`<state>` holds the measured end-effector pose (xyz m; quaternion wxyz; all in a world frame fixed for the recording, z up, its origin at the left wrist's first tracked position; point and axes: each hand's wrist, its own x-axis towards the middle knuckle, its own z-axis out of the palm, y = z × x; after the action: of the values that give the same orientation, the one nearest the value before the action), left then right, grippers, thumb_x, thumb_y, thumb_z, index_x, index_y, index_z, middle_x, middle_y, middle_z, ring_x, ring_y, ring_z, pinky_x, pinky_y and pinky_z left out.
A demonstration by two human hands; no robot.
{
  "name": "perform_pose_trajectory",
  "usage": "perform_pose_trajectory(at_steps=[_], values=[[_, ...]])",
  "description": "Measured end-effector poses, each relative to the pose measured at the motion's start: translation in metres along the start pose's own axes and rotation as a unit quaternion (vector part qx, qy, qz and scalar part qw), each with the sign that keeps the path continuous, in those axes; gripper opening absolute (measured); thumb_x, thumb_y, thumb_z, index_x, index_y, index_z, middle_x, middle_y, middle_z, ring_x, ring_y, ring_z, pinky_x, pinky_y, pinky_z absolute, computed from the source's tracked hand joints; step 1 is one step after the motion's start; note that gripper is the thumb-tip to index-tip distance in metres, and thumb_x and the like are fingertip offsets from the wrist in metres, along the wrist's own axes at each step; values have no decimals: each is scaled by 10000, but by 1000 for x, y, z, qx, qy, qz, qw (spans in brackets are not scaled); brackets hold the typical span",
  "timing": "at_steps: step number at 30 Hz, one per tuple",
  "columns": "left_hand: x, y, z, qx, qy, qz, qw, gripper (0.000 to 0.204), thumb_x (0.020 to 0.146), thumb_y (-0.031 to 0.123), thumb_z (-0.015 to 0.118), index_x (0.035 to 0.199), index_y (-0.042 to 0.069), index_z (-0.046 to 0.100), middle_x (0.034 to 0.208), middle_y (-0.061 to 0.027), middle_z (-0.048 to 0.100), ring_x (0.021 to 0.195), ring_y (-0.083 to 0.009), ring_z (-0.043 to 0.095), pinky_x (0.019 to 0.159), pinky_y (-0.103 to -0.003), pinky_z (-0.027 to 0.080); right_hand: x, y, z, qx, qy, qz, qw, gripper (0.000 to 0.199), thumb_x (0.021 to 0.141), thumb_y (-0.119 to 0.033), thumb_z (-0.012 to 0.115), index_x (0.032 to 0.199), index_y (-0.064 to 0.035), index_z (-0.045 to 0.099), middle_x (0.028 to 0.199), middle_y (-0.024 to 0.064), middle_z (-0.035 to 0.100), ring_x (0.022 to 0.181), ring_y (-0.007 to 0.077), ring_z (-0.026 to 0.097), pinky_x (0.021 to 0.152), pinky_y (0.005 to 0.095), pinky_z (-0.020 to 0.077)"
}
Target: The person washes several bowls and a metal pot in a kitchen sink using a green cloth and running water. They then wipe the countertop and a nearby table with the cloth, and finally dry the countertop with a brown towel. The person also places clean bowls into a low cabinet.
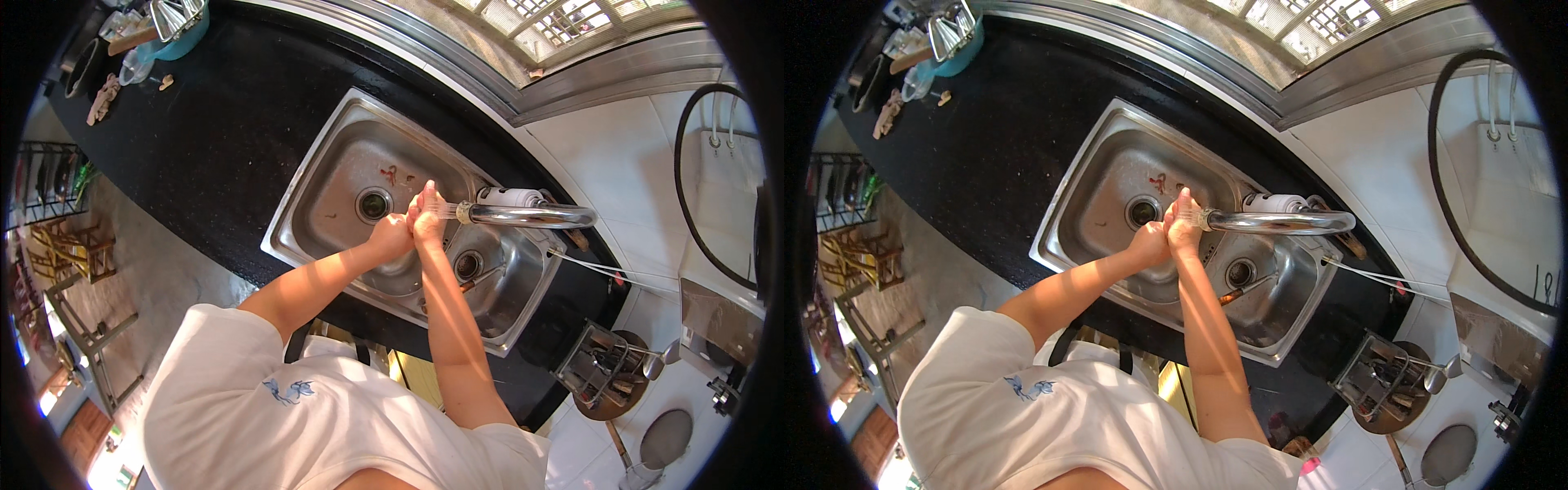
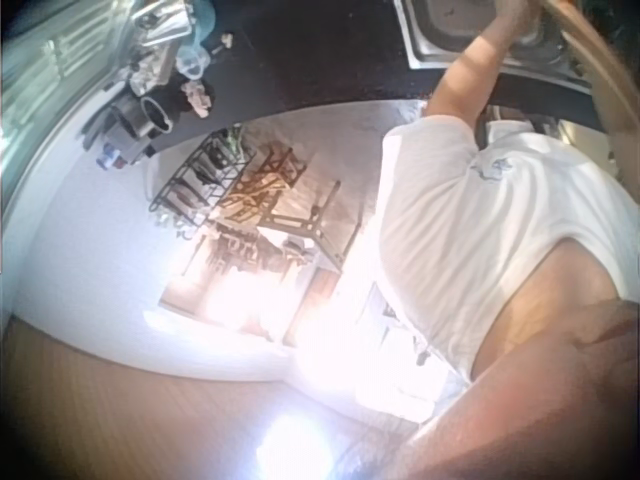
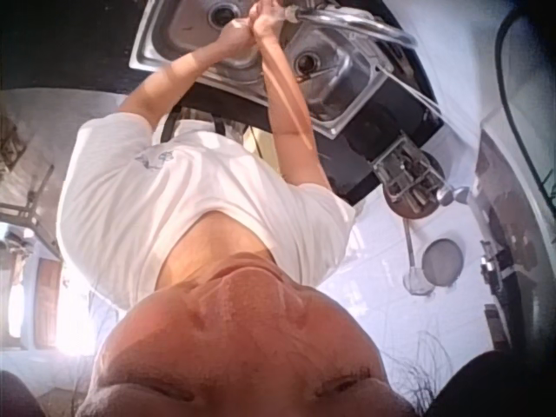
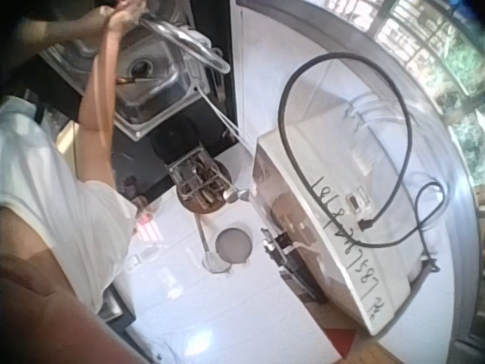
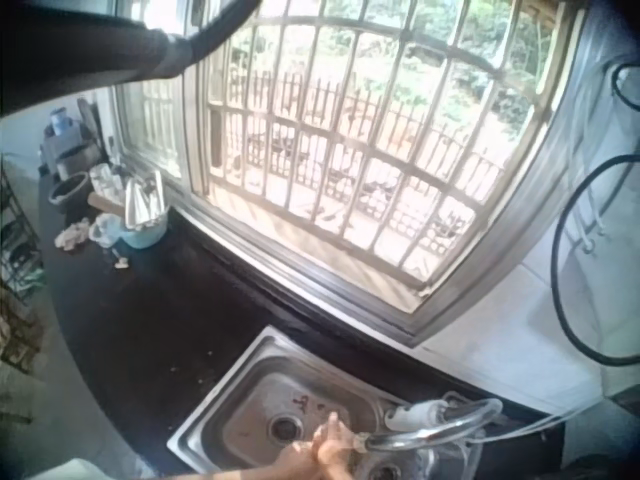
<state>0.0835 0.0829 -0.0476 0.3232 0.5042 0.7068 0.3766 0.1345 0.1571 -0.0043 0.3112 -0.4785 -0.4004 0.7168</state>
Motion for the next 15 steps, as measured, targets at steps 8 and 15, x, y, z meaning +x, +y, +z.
perform_pose_trajectory(at_steps=[8,15], values=[[4,-30,1,256,-62,65,962,197,737,266,594,696,82,650,683,-116,660,619,-300,650,554,-408,509,31,67,-28,118,161,0,980,268,918,-205,472,673,-107,429,553,13,402,379,148,386,334,302,308],[45,18,13,267,-195,-59,942,337,841,413,535,799,108,673,738,-71,666,672,-234,643,565,-404,494,45,39,-106,307,93,142,936,249,917,-285,428,829,-86,549,726,110,567,705,274,584,611,447,485]])
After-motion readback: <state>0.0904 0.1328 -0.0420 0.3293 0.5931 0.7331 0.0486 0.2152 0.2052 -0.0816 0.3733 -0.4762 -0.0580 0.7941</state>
